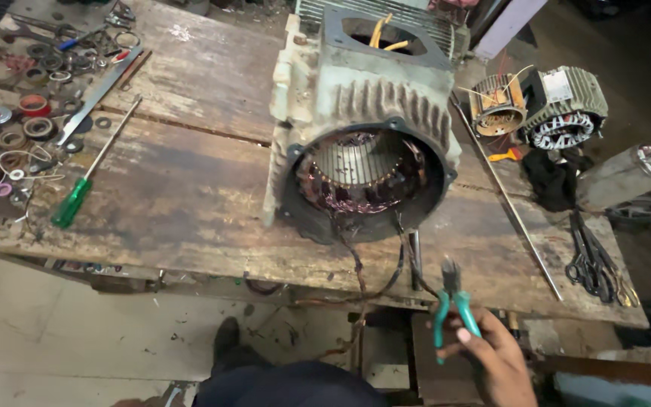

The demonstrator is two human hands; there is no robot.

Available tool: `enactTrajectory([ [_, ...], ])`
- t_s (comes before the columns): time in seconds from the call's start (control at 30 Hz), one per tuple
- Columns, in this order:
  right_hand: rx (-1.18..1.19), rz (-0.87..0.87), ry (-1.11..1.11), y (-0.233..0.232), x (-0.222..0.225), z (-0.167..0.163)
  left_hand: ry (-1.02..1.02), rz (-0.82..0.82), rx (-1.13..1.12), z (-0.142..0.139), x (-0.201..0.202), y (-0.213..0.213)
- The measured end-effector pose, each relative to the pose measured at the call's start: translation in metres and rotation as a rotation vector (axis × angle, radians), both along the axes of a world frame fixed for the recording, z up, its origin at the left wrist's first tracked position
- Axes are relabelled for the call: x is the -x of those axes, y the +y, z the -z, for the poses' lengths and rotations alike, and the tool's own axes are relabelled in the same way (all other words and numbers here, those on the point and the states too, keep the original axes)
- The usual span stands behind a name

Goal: The person works on a disassembled electric motor stator on a workbench. They handle the motor housing and wires, strike the housing with a hammer, cut and pull out old winding wires with pliers, and pry inside the stator with a screwdriver to remove the old windings.

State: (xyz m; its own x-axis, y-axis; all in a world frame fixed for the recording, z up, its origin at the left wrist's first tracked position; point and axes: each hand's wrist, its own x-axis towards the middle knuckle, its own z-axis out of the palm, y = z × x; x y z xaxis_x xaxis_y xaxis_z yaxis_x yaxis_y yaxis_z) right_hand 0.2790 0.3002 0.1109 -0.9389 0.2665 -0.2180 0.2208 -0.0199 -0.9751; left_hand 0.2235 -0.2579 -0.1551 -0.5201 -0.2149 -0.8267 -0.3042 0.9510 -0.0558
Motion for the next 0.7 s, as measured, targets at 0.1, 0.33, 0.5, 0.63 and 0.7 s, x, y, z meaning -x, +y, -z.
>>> enactTrajectory([
  [0.1,-0.012,0.035,-0.014,-0.021,0.021,0.003,0.042,0.019,-0.060,0.001,0.016,-0.012],
  [0.33,-0.025,0.100,-0.029,-0.062,0.076,0.010,0.083,0.071,-0.112,0.005,0.083,-0.058],
  [0.5,0.082,0.301,-0.085,-0.090,0.120,0.010,-0.002,0.206,-0.138,0.019,0.122,-0.076],
  [0.63,0.256,0.347,-0.012,-0.095,0.149,0.016,-0.078,0.418,-0.214,0.031,0.146,-0.072],
  [0.7,0.310,0.357,0.031,-0.097,0.158,0.020,-0.095,0.546,-0.277,0.031,0.155,-0.064],
])
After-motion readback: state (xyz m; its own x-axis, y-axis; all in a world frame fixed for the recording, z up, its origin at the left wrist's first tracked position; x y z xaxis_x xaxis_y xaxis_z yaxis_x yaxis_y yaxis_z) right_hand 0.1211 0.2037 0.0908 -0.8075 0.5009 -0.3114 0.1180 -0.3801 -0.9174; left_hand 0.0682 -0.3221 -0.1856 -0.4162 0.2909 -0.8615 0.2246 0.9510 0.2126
